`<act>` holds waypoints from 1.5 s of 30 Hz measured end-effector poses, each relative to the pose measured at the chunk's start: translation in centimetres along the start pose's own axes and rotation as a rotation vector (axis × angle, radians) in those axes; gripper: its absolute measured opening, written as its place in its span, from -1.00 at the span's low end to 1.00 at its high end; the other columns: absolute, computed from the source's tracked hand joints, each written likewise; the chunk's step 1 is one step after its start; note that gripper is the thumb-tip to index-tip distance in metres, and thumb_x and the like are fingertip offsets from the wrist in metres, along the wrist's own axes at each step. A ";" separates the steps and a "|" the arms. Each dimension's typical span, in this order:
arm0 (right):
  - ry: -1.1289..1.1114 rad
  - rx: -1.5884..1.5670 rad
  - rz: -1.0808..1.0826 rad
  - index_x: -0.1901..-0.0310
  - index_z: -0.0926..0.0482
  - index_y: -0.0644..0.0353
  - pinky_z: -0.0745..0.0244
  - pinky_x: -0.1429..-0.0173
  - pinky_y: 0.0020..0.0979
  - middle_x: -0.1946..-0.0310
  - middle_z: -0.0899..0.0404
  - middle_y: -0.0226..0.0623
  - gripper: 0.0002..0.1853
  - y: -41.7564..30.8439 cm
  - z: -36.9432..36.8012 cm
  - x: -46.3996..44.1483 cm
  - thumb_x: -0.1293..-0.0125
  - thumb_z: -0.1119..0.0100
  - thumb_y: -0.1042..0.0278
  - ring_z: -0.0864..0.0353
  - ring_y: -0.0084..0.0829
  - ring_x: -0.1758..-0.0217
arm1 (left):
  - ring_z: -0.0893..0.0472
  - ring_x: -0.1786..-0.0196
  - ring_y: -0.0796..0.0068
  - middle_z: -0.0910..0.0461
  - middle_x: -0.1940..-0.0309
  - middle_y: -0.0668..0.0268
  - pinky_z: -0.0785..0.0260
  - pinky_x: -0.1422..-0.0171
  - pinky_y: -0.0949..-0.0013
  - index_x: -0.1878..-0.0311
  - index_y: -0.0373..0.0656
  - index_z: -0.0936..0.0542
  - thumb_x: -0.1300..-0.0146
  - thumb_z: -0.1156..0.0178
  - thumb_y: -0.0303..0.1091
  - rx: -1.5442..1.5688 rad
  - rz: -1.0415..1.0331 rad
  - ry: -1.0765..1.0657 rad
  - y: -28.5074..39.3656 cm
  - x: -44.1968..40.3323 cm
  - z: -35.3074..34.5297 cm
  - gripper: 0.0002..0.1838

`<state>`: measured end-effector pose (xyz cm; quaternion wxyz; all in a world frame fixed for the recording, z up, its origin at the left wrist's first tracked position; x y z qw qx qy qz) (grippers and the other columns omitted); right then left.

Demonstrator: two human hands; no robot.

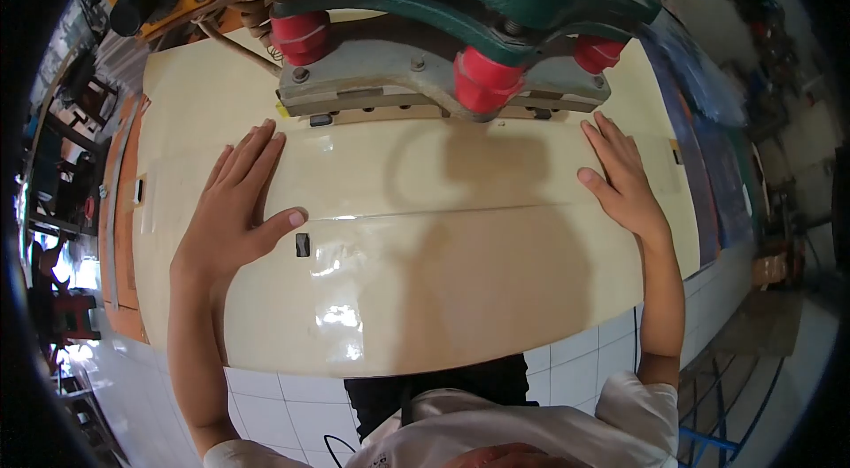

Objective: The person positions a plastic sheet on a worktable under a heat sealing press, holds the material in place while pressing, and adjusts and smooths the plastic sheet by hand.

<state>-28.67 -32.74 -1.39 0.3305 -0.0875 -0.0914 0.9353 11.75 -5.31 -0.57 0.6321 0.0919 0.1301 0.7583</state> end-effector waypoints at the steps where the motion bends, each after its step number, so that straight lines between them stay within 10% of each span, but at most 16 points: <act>1: 0.002 0.000 -0.003 -0.56 -0.25 0.05 0.26 -0.67 0.15 -0.63 -0.05 -0.02 -0.28 0.0 0.0 0.0 -0.48 -0.13 -0.06 0.03 0.01 -0.69 | -0.06 -0.67 -0.03 -0.09 -0.62 -0.05 0.23 -0.73 -0.02 -0.56 -0.32 -0.22 -0.17 -0.29 0.19 -0.001 -0.003 -0.001 0.0 0.0 0.0 0.04; 45: 0.001 0.006 0.030 -0.58 -0.20 0.06 0.23 -0.69 0.01 -0.64 -0.06 -0.06 -0.33 0.2 -0.5 -0.6 -0.56 -0.01 -0.02 0.02 -0.01 -0.69 | -0.15 -0.63 0.08 -0.21 -0.57 0.00 0.10 -0.73 0.02 -0.54 -0.26 -0.27 -0.33 -0.14 0.33 -0.139 -0.086 0.158 -1.2 0.8 -1.2 -0.04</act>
Point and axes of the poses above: each hand's wrist, its own x-axis away from the middle knuckle, its own z-axis out of the back of the hand, y = z × x, the point moved 3 cm from there along -x, towards the middle knuckle
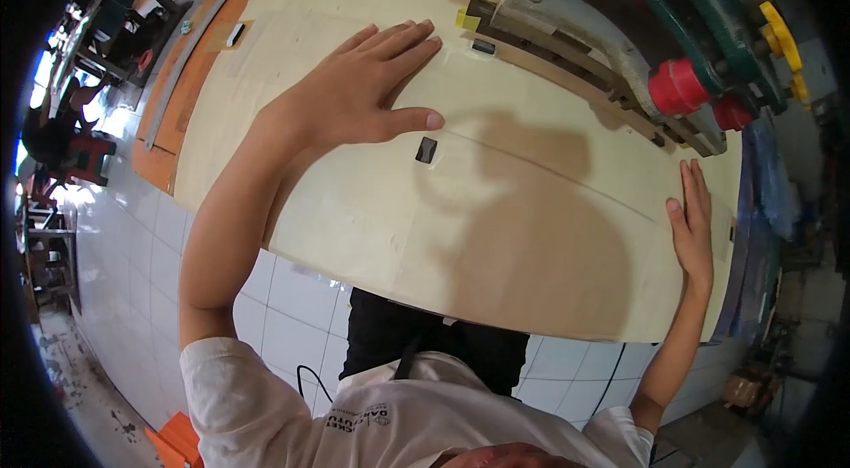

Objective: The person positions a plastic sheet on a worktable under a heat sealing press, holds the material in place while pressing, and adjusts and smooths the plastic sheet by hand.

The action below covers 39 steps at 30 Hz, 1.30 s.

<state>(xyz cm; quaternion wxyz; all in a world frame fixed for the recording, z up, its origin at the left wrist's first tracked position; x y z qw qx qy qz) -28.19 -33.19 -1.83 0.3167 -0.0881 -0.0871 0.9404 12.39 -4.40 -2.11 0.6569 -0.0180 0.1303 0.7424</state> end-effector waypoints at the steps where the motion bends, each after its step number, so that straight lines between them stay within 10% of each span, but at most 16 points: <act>1: 0.004 0.003 0.000 -0.58 -0.20 0.06 0.23 -0.69 0.01 -0.64 -0.06 -0.06 -0.33 0.0 0.0 0.0 -0.56 -0.01 -0.02 0.02 -0.01 -0.69 | -0.15 -0.63 0.08 -0.21 -0.57 0.00 0.10 -0.73 0.02 -0.54 -0.26 -0.27 -0.33 -0.14 0.33 0.000 -0.002 0.004 -0.1 0.0 -0.1 -0.04; 39: 0.026 -0.054 -0.037 -0.55 -0.27 0.05 0.30 -0.68 0.10 -0.62 -0.09 -0.02 -0.37 -0.1 0.3 0.3 -0.56 0.03 -0.01 0.02 -0.03 -0.70 | -0.01 -0.69 0.05 -0.06 -0.63 -0.07 0.26 -0.74 0.02 -0.58 -0.33 -0.16 -0.29 -0.20 0.29 0.138 0.075 -0.141 0.4 -0.5 0.7 0.04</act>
Point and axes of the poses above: each hand's wrist, its own x-axis away from the middle knuckle, its own z-axis out of the back of the hand, y = z × x, the point moved 3 cm from there along -x, towards the middle knuckle
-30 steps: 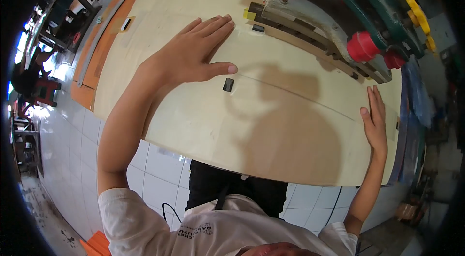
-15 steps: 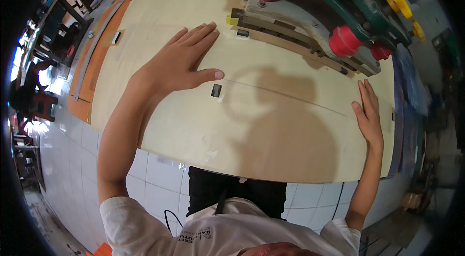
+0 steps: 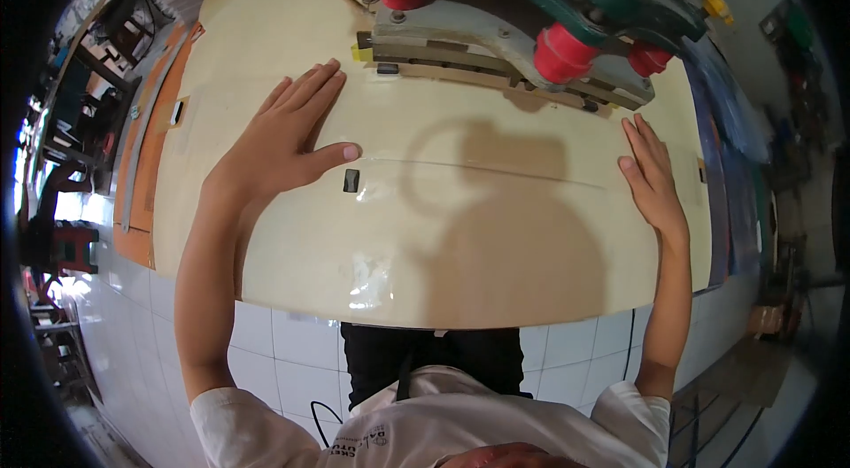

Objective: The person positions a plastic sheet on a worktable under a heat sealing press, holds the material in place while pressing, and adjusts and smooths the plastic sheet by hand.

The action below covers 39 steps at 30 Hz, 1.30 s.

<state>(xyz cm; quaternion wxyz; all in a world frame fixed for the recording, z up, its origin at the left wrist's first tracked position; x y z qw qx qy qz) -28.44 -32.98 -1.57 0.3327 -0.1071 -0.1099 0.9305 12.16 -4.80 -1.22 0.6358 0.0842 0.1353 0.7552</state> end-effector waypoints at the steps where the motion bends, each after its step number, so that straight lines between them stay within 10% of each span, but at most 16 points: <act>1: 0.004 0.001 -0.008 -0.55 -0.27 0.05 0.30 -0.68 0.10 -0.62 -0.09 -0.02 -0.37 0.0 0.0 0.0 -0.56 0.03 -0.01 0.02 -0.03 -0.70 | -0.01 -0.69 0.05 -0.06 -0.63 -0.07 0.26 -0.74 0.02 -0.58 -0.33 -0.16 -0.29 -0.20 0.29 -0.001 -0.009 -0.002 0.0 -0.1 0.0 0.04; 19: 0.030 0.046 0.000 -0.55 -0.29 0.00 0.26 -0.68 0.11 -0.61 -0.10 0.00 -0.37 0.7 0.1 0.0 -0.55 0.01 -0.07 0.01 -0.04 -0.70 | 0.05 -0.70 0.04 -0.06 -0.63 -0.08 0.32 -0.74 0.00 -0.58 -0.36 -0.17 -0.27 -0.25 0.23 0.061 -0.010 -0.011 0.3 -0.2 0.5 0.04; 25: 0.079 0.014 -0.003 -0.49 -0.37 0.07 0.14 -0.67 0.02 -0.58 -0.16 0.06 -0.40 0.9 0.2 0.2 -0.54 -0.03 -0.04 -0.05 0.00 -0.67 | -0.27 -0.58 0.04 -0.30 -0.51 -0.10 -0.08 -0.64 0.11 -0.48 -0.40 -0.33 -0.29 -0.35 -0.13 0.336 -0.041 0.119 0.2 0.1 0.7 -0.20; 31: 0.567 -0.157 0.018 -0.38 -0.48 0.21 -0.21 -0.56 -0.14 -0.48 -0.32 0.12 -0.47 4.9 3.3 -0.4 -0.49 -0.17 0.14 -0.27 0.03 -0.57 | -0.69 -0.01 0.24 -0.71 0.05 0.02 -0.53 -0.16 0.25 -0.04 -0.44 -0.64 -0.37 -0.29 -0.39 0.451 0.177 0.533 -1.4 0.2 1.6 -0.69; 39: 0.220 0.507 -0.801 -0.55 -0.25 0.01 -0.09 -0.61 0.03 -0.60 -0.12 0.00 -0.21 15.9 11.6 8.1 -0.42 -0.10 -0.23 -0.11 0.07 -0.63 | -0.73 0.15 0.24 -0.76 0.23 0.08 -0.53 0.04 0.22 0.10 -0.29 -0.74 -0.33 -0.26 -0.26 0.322 0.094 0.670 -4.9 0.5 1.3 -0.73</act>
Point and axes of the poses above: each hand's wrist, its own x-axis away from the middle knuckle, its own z-axis out of the back of the hand, y = z × x, the point moved 3 cm from there along -x, towards the middle knuckle
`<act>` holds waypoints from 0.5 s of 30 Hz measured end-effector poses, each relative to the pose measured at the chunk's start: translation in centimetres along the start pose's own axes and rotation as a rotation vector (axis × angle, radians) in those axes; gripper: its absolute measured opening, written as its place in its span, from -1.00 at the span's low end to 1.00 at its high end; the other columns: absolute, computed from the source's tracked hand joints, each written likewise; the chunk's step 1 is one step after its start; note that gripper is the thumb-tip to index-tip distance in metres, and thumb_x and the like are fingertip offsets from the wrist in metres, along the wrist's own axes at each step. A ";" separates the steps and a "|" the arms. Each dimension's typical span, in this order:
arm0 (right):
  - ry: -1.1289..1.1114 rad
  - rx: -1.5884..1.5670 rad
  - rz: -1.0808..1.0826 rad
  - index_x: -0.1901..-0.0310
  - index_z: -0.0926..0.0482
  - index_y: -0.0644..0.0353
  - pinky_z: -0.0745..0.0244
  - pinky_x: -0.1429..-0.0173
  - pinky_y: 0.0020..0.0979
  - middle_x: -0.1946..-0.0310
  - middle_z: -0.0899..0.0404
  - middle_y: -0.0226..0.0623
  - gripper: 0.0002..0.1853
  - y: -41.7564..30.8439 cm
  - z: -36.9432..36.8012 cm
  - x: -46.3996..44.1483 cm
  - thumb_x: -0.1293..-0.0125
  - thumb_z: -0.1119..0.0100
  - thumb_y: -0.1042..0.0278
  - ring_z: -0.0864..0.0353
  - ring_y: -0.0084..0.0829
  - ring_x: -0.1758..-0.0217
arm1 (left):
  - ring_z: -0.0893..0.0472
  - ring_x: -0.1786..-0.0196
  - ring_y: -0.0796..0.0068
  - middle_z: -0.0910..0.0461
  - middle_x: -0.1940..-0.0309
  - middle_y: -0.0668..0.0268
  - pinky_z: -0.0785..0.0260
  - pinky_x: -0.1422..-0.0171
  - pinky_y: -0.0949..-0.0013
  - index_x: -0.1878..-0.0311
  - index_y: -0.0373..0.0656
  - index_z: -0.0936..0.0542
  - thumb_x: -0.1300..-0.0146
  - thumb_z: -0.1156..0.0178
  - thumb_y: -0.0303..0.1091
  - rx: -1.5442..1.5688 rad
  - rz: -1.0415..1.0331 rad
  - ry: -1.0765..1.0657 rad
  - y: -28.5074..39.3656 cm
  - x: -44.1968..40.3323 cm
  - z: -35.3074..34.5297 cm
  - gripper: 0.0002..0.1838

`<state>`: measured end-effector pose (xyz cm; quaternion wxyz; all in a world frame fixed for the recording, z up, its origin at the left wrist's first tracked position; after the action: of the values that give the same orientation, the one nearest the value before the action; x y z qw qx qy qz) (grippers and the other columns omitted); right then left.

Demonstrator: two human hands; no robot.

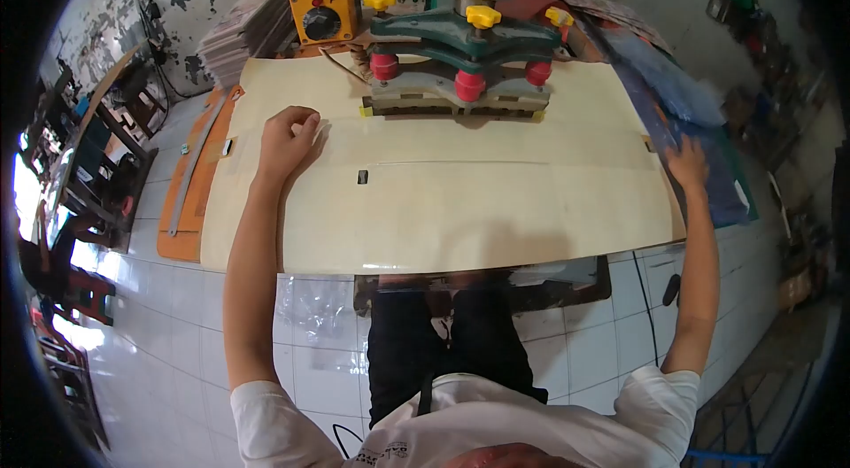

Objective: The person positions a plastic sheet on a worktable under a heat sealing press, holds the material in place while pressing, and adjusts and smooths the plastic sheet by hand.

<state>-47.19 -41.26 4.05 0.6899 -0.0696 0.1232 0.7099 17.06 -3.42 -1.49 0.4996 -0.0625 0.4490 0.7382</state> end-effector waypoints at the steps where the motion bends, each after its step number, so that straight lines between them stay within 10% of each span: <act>1: -0.051 0.121 -0.092 -0.58 -0.20 -0.04 -0.06 -0.62 0.09 -0.63 -0.04 0.00 -0.18 3.4 -0.6 -0.4 -0.42 -0.05 -0.30 -0.04 0.09 -0.66 | -0.73 0.15 0.24 -0.76 0.23 0.08 -0.53 0.04 0.22 0.10 -0.29 -0.74 -0.33 -0.26 -0.26 0.006 -0.002 0.008 0.2 0.0 0.1 -0.73; 3: -0.186 0.162 -0.149 -0.61 -0.11 -0.04 -0.02 -0.63 0.14 -0.67 0.12 -0.02 -0.19 8.9 -1.7 0.9 -0.47 0.02 -0.26 0.06 0.10 -0.68 | -0.73 0.18 0.18 -0.76 0.27 0.06 -0.54 0.04 0.20 0.11 -0.29 -0.74 -0.33 -0.26 -0.24 0.033 0.043 -0.025 0.3 0.2 0.2 -0.71; 11: -0.199 -0.141 0.003 -0.50 -0.35 0.16 -0.13 -0.61 -0.07 -0.51 -0.29 0.07 -0.45 20.4 -6.7 -0.4 -0.54 0.04 0.22 -0.24 0.02 -0.58 | -0.74 0.24 0.09 -0.75 0.30 0.04 -0.56 0.07 0.18 0.16 -0.24 -0.75 -0.28 -0.27 -0.24 -0.042 -0.012 0.005 0.5 0.5 0.3 -0.74; 15: -0.234 -0.265 0.238 -0.03 -0.73 0.37 -0.61 -0.16 -0.26 0.03 -0.78 -0.06 -0.67 22.4 -2.9 -0.9 -0.28 -0.33 0.39 -0.76 -0.22 -0.03 | -0.73 0.26 0.08 -0.75 0.29 0.04 -0.56 0.08 0.17 0.17 -0.24 -0.75 -0.27 -0.26 -0.25 -0.076 0.001 0.007 0.7 0.3 0.6 -0.74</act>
<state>-69.71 -43.27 3.26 0.5957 -0.0614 -0.0448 0.7996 16.55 -2.86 -0.90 0.4951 -0.0836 0.4224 0.7546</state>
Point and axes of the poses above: each hand's wrist, its own x-axis away from the middle knuckle, its own z-axis out of the back of the hand, y = z × x, the point moved 3 cm from there along -x, towards the middle knuckle
